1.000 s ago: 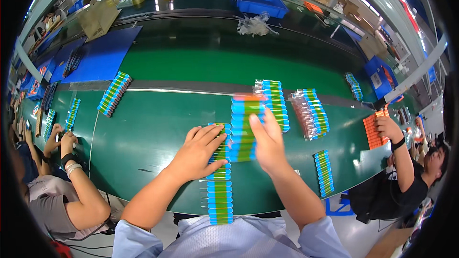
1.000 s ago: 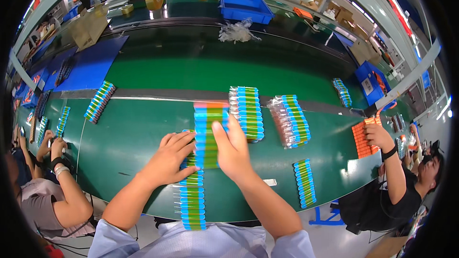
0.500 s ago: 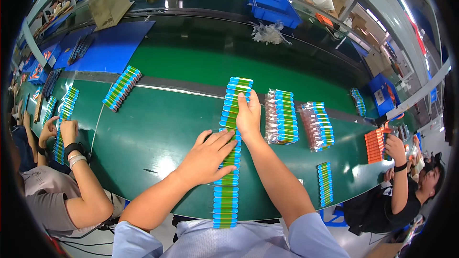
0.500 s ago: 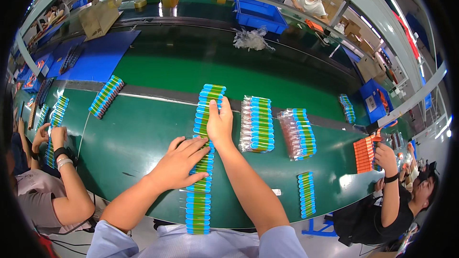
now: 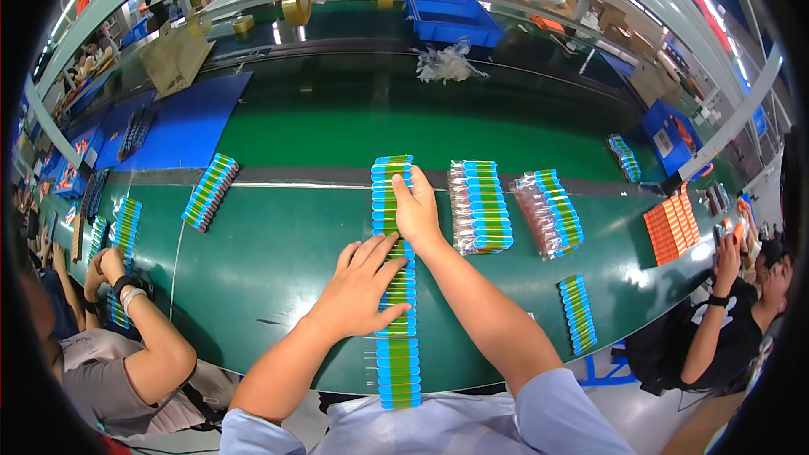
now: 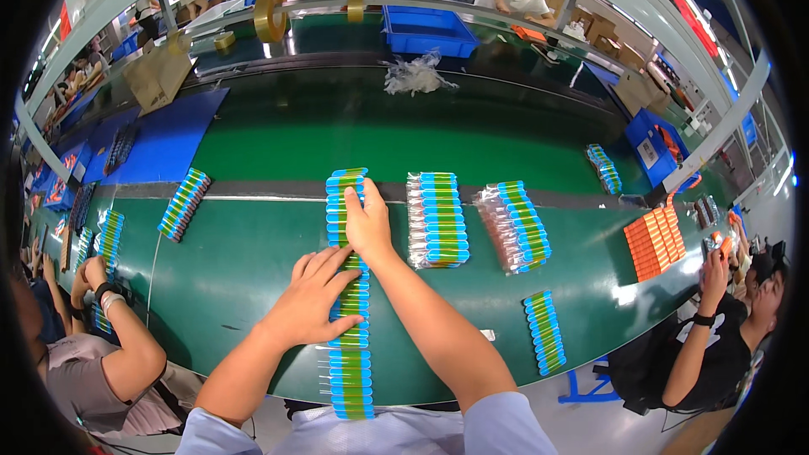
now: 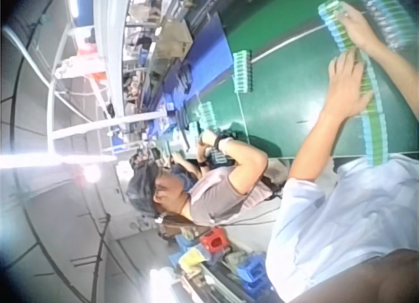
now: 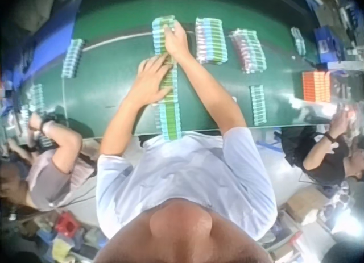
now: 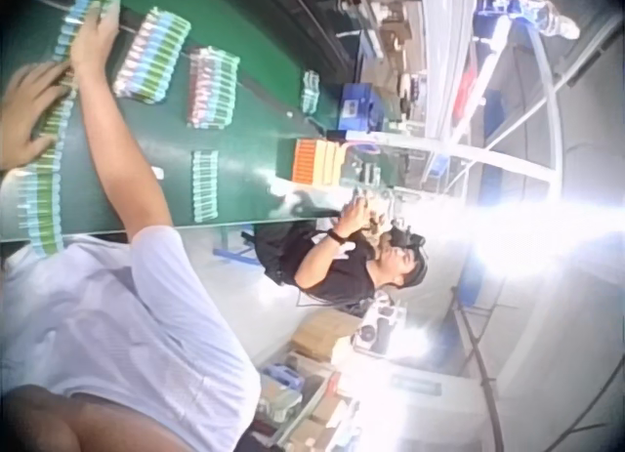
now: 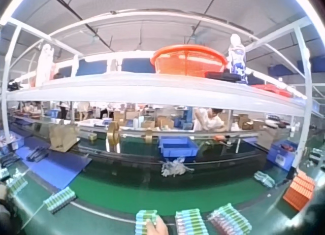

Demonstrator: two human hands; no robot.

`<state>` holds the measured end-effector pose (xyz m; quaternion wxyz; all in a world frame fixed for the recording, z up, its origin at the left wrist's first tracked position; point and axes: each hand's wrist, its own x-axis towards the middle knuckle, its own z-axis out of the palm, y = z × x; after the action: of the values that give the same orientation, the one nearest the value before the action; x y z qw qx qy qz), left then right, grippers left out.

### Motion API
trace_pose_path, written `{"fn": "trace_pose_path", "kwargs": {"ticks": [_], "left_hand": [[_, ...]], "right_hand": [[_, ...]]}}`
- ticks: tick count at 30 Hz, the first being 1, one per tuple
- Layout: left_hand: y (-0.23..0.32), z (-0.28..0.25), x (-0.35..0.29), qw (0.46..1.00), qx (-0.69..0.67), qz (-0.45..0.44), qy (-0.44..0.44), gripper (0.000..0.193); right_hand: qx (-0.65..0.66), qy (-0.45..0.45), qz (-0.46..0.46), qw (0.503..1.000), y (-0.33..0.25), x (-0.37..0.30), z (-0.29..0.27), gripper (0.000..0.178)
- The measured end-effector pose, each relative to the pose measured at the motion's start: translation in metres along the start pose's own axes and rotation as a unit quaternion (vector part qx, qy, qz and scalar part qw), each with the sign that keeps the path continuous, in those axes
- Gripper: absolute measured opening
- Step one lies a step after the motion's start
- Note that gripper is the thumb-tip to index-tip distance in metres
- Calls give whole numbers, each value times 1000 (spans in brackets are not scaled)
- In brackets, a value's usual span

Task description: The person cuts and separates strips of components using a blade, removes plastic film from the strips by hand, and stacks them on the assembly table.

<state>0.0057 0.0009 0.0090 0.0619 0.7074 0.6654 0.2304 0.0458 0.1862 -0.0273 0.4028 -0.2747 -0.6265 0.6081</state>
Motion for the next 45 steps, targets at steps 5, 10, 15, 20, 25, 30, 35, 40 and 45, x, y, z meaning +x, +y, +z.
{"fn": "trace_pose_path", "kwargs": {"ticks": [5, 10, 15, 20, 25, 30, 35, 40, 45], "left_hand": [[-4, 0, -2, 1000, -10, -10, -3, 69], [-2, -3, 0, 1000, -7, -12, -3, 69], [-5, -1, 2, 1000, -22, -4, -3, 69], [-7, -2, -3, 1000, -28, -4, 2, 69], [-7, -2, 0, 1000, -17, -3, 1, 70], [-7, -1, 0, 1000, -6, 2, 6, 70], [-8, 4, -1, 1000, -8, 3, 3, 70], [-24, 16, -12, 982, -183, 1, -52, 70], [4, -10, -1, 987, -18, 51, 152, 44]], "right_hand": [[169, -26, 88, 981, -33, -8, 3, 18], [97, -3, 20, 995, -42, 7, 3, 17], [-142, 73, -60, 985, -15, 46, 0, 22], [-479, 28, 6, 878, -18, 61, 13, 29], [-558, 35, 42, 828, 0, 72, 32, 38], [-530, 55, 145, 834, -20, 75, 40, 47], [-483, 33, -4, 875, -42, 48, 45, 50], [-91, -65, -347, 931, -139, -51, 44, 35], [-131, -225, -447, 856, -147, -145, -26, 23]]}}
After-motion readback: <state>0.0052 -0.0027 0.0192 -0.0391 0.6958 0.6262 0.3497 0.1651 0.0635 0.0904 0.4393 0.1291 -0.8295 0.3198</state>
